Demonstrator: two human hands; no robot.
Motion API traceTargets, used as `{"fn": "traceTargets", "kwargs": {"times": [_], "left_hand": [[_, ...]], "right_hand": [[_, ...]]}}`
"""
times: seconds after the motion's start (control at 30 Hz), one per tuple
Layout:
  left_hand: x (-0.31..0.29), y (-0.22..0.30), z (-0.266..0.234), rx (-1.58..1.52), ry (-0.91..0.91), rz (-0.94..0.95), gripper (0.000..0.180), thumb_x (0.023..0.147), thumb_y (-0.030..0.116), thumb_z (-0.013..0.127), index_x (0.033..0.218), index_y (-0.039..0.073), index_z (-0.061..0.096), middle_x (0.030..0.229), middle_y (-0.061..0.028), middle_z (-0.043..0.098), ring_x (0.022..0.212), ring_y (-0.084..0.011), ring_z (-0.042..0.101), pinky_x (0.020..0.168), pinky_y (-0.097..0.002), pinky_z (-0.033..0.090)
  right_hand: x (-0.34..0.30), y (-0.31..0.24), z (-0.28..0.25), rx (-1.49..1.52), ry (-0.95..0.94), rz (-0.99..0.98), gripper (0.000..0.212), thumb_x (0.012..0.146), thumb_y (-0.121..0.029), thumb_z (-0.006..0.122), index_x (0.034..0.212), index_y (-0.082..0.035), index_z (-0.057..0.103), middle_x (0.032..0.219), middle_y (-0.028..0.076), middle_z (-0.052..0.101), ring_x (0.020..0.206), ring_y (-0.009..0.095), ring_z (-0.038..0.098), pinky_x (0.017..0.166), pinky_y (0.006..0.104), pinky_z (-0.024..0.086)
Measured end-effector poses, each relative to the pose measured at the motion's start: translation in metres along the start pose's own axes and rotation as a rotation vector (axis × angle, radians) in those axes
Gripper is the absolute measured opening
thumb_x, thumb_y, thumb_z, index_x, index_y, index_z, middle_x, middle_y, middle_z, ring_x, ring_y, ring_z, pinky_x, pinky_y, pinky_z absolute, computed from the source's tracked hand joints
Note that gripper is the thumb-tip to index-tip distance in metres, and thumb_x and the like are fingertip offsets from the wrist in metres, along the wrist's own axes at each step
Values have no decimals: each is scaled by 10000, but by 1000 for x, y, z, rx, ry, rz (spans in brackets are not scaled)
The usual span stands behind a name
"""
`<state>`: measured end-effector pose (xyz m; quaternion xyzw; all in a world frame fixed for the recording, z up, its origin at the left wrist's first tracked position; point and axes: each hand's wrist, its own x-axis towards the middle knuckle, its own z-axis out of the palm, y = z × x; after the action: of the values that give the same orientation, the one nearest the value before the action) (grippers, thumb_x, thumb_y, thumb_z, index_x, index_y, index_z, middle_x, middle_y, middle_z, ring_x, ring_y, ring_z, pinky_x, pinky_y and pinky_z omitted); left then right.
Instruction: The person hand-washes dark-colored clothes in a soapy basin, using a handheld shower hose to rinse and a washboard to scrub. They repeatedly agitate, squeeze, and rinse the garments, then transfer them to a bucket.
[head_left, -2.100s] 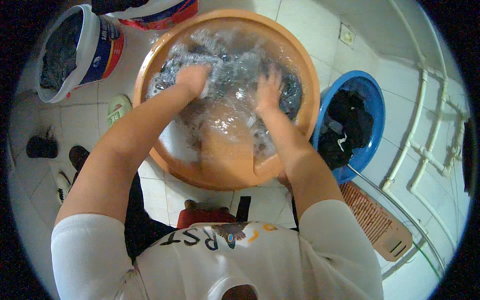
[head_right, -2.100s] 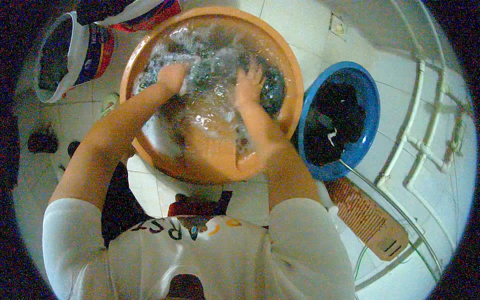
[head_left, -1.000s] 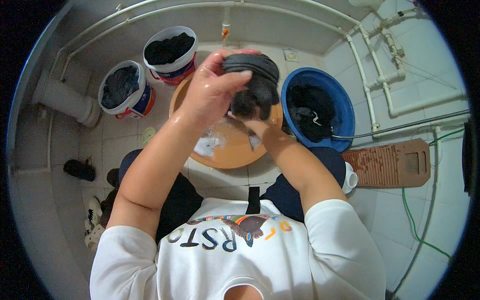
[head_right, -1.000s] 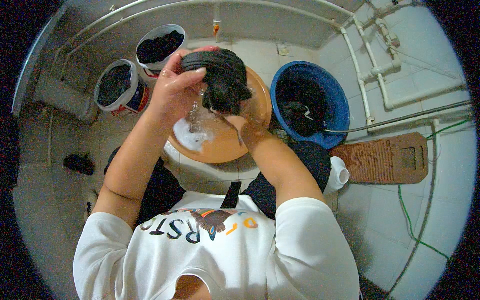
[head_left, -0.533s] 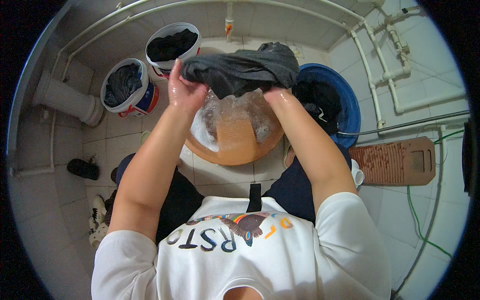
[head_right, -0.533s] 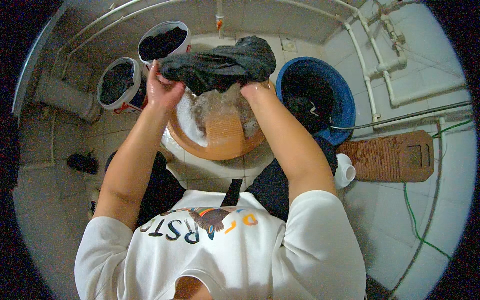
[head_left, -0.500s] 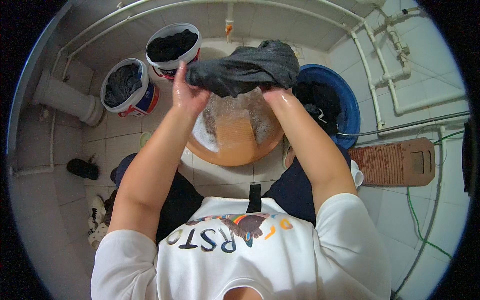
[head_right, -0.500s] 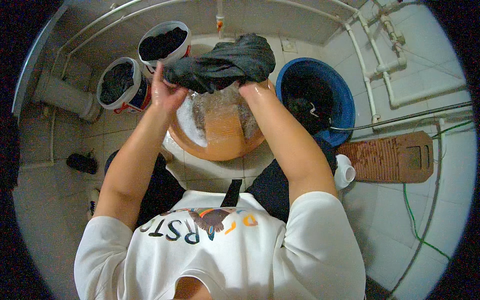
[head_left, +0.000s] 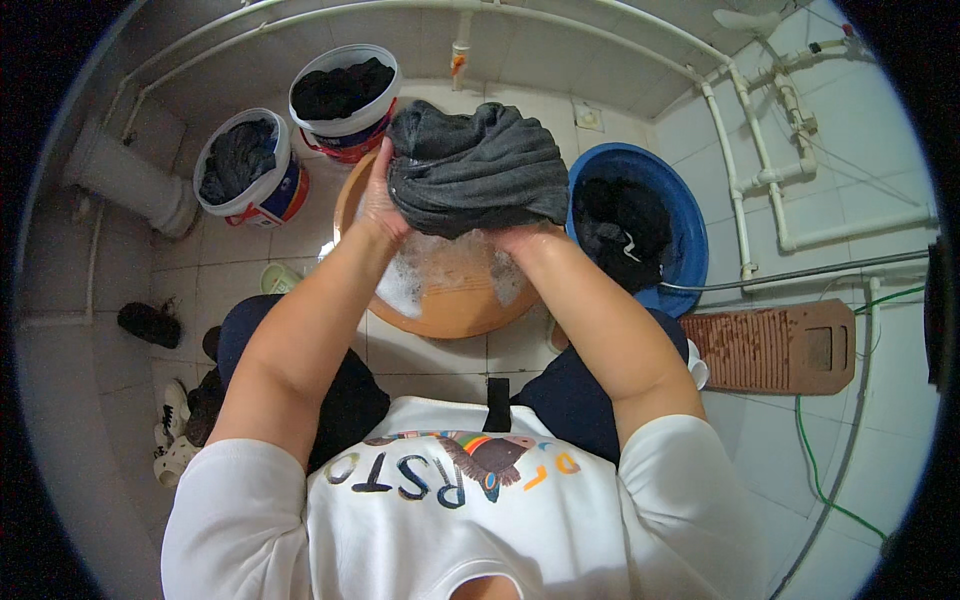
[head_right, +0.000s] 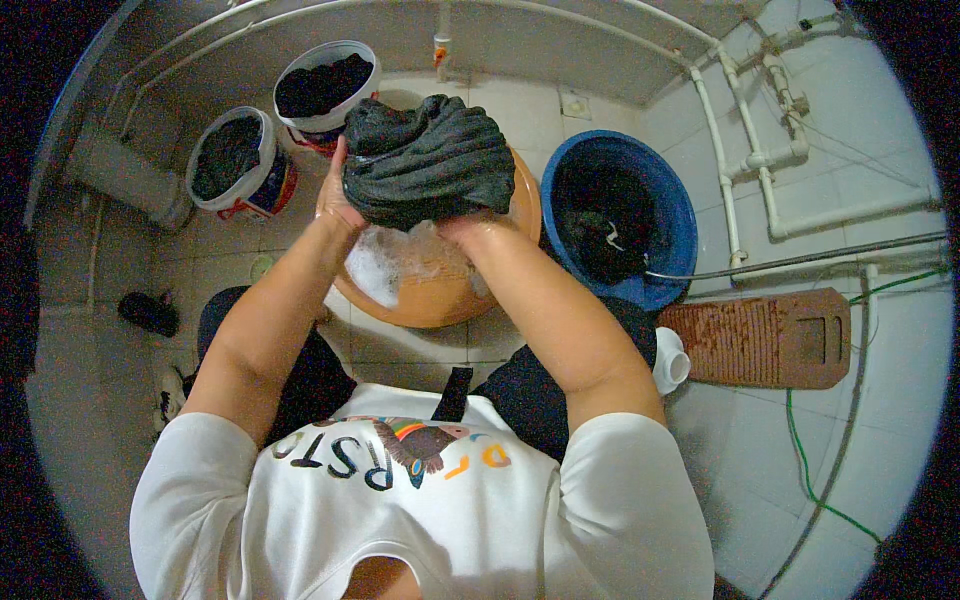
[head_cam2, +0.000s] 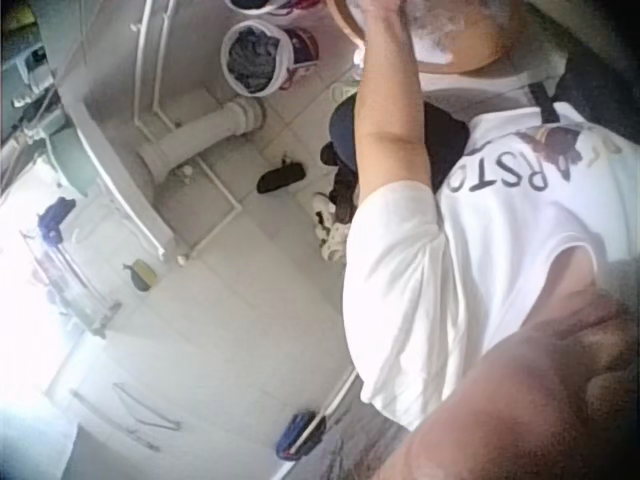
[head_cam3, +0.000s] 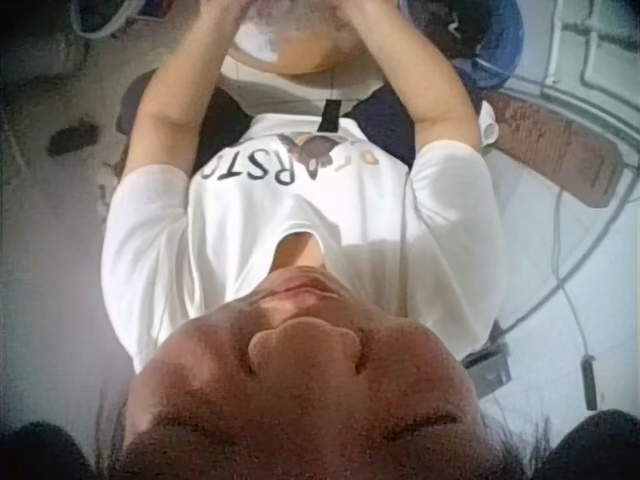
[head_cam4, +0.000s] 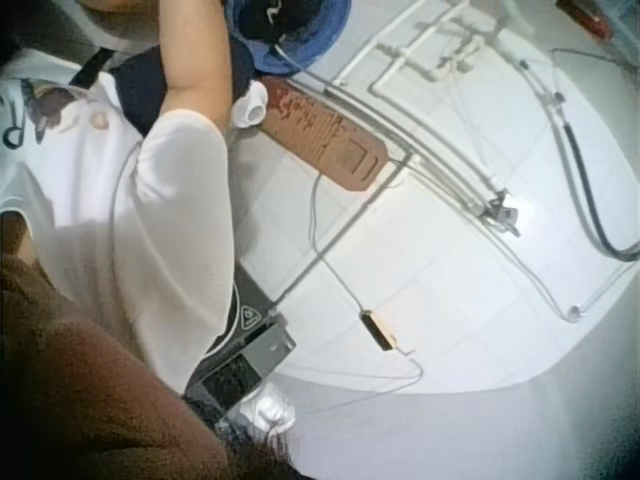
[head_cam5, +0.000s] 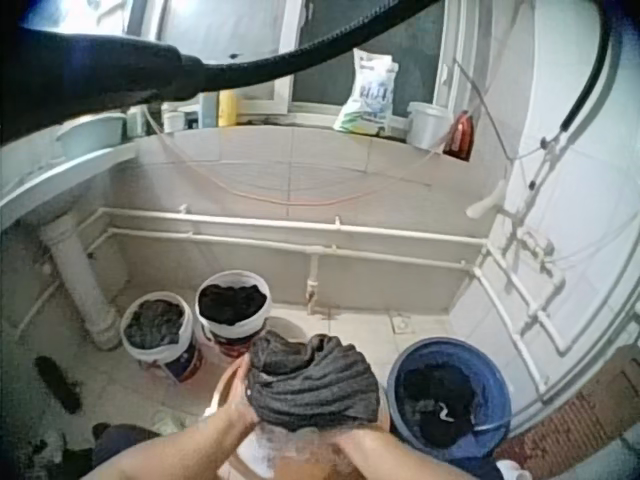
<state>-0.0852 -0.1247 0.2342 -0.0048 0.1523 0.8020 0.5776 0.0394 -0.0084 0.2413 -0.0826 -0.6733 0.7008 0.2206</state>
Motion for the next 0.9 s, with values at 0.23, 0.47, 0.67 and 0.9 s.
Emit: {"fn": "traceTargets", "kwargs": {"times": [0.23,0.47,0.67,0.9], "left_hand": [[3,45,11,235,76,192,392,788,298,549,1053,10,534,1051,-162,581,943,-301,573,890,-426,430],[-5,37,44,664,-40,261,318,727,133,615,1000,1,521,896,-104,582,822,-209,587,765,-305,483],[-20,2,55,1017,235,291,324,682,131,692,944,-4,558,866,-89,577,775,-167,566,710,-265,463],[-7,-10,35,489,368,130,321,805,246,524,972,-26,558,894,-125,608,786,-241,611,731,-357,499]], "right_hand": [[-17,6,-85,209,-198,813,396,793,-176,581,1157,-53,487,1068,135,562,893,249,580,692,323,506],[-31,19,-107,938,-249,798,759,782,-623,351,1263,-38,389,1241,211,429,1126,390,426,866,584,355],[-14,-16,-28,707,168,929,587,744,-477,601,1153,-73,487,1134,113,535,1014,265,520,859,433,409],[6,-20,-26,-131,510,-20,157,650,-109,654,786,-62,591,894,89,541,860,218,520,795,326,421]]}}
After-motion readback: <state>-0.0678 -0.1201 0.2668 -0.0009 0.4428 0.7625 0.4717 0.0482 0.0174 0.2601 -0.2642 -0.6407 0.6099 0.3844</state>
